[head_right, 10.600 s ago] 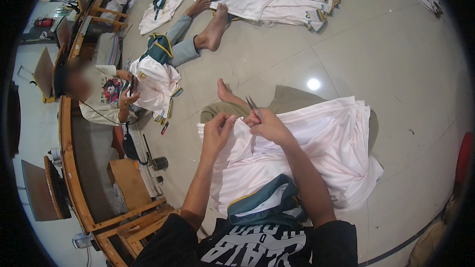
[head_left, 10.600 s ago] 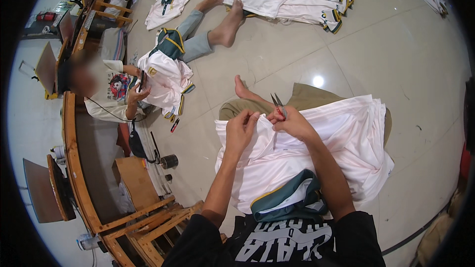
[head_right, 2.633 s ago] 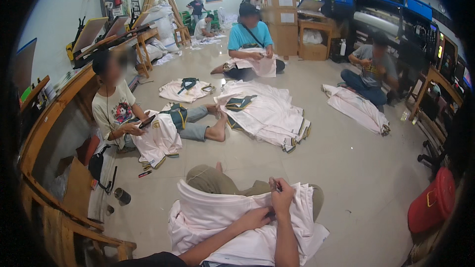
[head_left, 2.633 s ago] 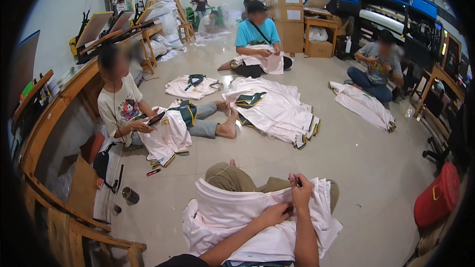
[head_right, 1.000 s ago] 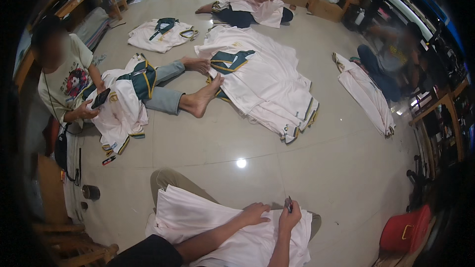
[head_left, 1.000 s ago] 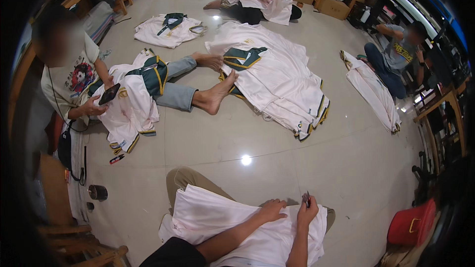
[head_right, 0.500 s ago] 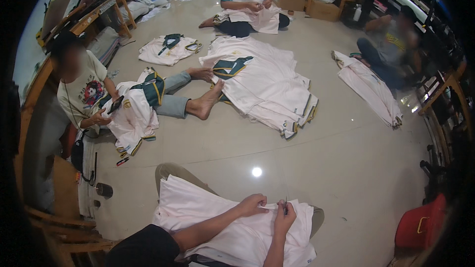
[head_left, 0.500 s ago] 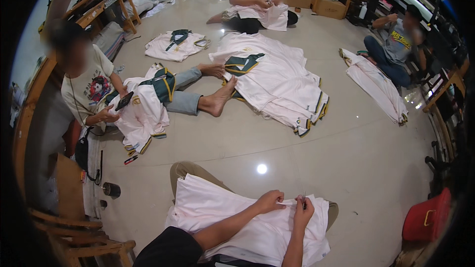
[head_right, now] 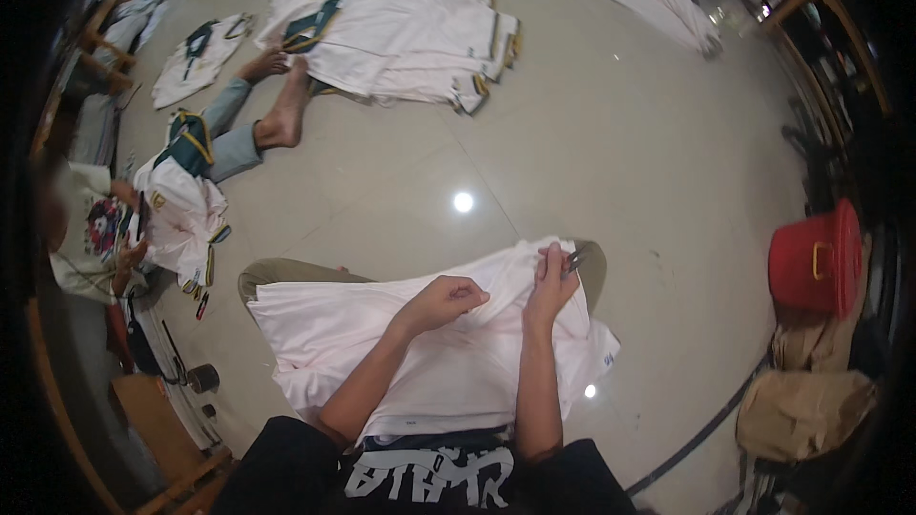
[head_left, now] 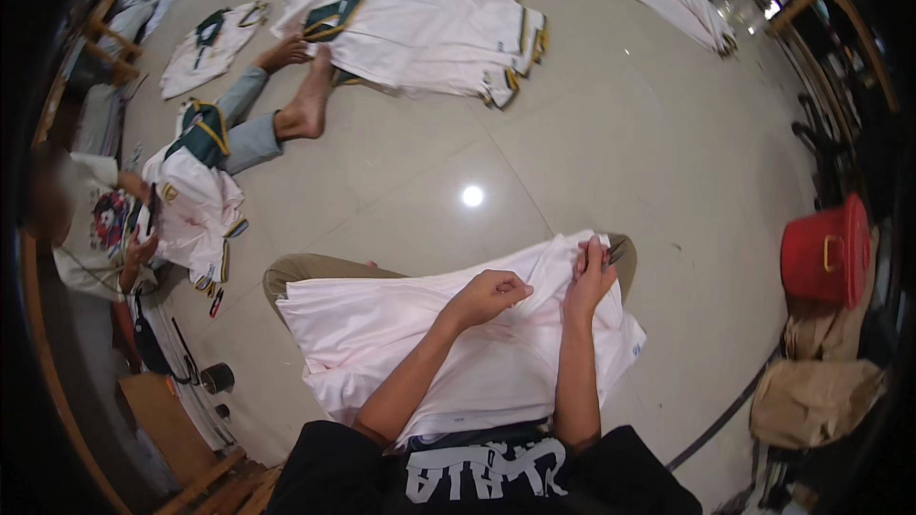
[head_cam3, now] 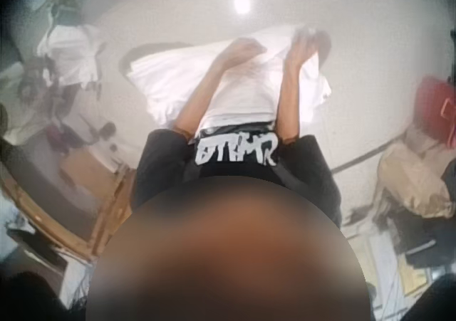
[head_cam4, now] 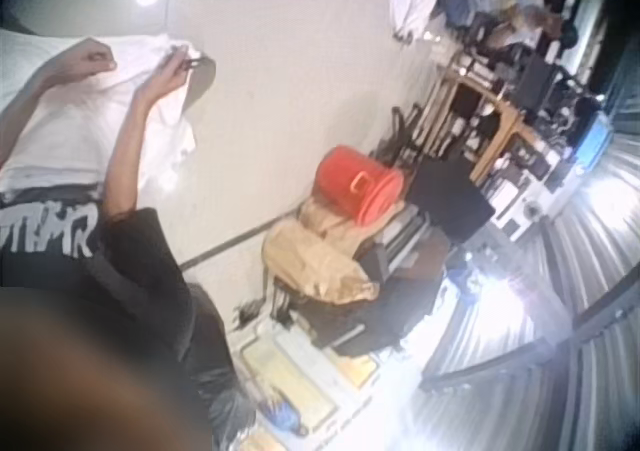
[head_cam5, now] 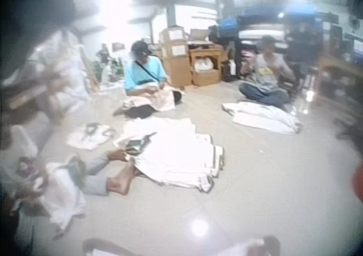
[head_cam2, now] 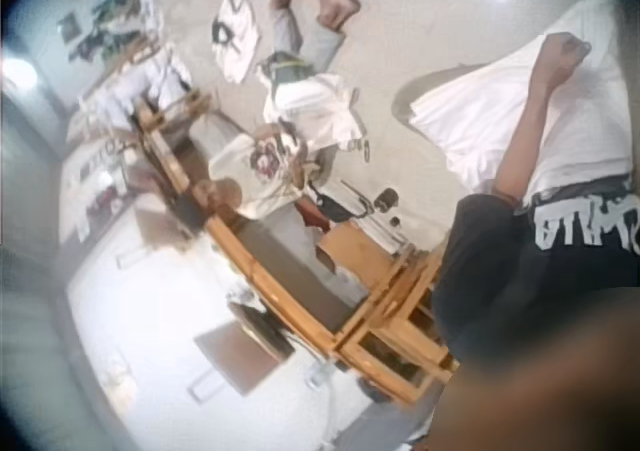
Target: The person sits on the floor and uses scissors to cut threads and small pieces from a white fabric garment. They repeatedly adjust the fabric and snip loose threads while other people work nearby.
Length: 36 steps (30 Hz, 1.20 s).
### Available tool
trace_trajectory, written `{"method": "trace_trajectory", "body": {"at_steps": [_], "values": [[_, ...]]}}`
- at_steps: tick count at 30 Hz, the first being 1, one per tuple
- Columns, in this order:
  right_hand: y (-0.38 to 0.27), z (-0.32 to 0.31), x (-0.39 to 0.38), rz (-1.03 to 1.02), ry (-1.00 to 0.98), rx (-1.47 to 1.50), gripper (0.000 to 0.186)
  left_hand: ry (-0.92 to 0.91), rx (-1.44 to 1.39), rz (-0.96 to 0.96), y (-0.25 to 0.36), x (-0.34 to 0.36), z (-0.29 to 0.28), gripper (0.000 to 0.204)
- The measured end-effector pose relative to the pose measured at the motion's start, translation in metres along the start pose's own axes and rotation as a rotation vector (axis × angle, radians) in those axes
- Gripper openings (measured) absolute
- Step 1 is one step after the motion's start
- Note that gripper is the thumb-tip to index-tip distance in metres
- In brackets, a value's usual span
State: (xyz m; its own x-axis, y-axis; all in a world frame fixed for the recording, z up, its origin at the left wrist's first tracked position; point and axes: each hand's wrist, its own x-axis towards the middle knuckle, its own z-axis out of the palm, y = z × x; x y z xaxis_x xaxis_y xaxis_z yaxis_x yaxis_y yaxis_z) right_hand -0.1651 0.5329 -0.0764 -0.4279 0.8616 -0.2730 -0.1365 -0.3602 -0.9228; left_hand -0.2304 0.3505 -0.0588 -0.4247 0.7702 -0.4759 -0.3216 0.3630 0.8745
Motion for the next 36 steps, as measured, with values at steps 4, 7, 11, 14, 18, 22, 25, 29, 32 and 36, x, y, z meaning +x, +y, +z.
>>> {"method": "trace_trajectory", "body": {"at_steps": [4,7,11,14,18,22,25,29,32,36], "values": [[0.001,0.003,0.003,-0.011,0.032,0.087,0.023,-0.081,0.237,-0.078,0.001,-0.007,0.016,0.04],[-0.002,-0.001,0.003,0.042,-0.02,0.143,0.025,-0.036,0.169,-0.116,0.0,-0.004,0.016,0.04],[0.0,-0.004,0.008,0.073,-0.012,0.212,0.023,0.024,0.245,0.061,0.002,-0.004,0.023,0.048],[-0.011,-0.001,0.0,0.026,-0.01,0.066,0.019,0.003,0.238,0.037,0.003,-0.006,0.026,0.052],[-0.035,-0.004,-0.018,0.039,-0.109,-0.218,0.014,0.213,0.361,0.238,-0.02,0.015,0.027,0.053],[-0.018,-0.021,-0.019,0.089,-0.187,-0.183,0.015,0.3,0.175,0.271,-0.026,0.086,0.023,0.052],[-0.02,-0.016,-0.022,0.089,-0.22,-0.221,0.016,0.27,0.093,0.247,-0.022,0.126,0.021,0.043],[-0.016,-0.019,-0.023,0.08,-0.246,-0.301,0.016,0.136,-0.194,0.154,-0.004,0.136,0.022,0.021],[-0.015,-0.016,-0.027,0.058,-0.25,-0.304,0.017,0.129,-0.415,0.296,-0.014,0.131,0.016,0.017],[-0.029,-0.016,-0.029,0.067,-0.208,-0.235,0.018,0.083,-0.53,0.276,0.002,0.103,0.013,0.027]]}}
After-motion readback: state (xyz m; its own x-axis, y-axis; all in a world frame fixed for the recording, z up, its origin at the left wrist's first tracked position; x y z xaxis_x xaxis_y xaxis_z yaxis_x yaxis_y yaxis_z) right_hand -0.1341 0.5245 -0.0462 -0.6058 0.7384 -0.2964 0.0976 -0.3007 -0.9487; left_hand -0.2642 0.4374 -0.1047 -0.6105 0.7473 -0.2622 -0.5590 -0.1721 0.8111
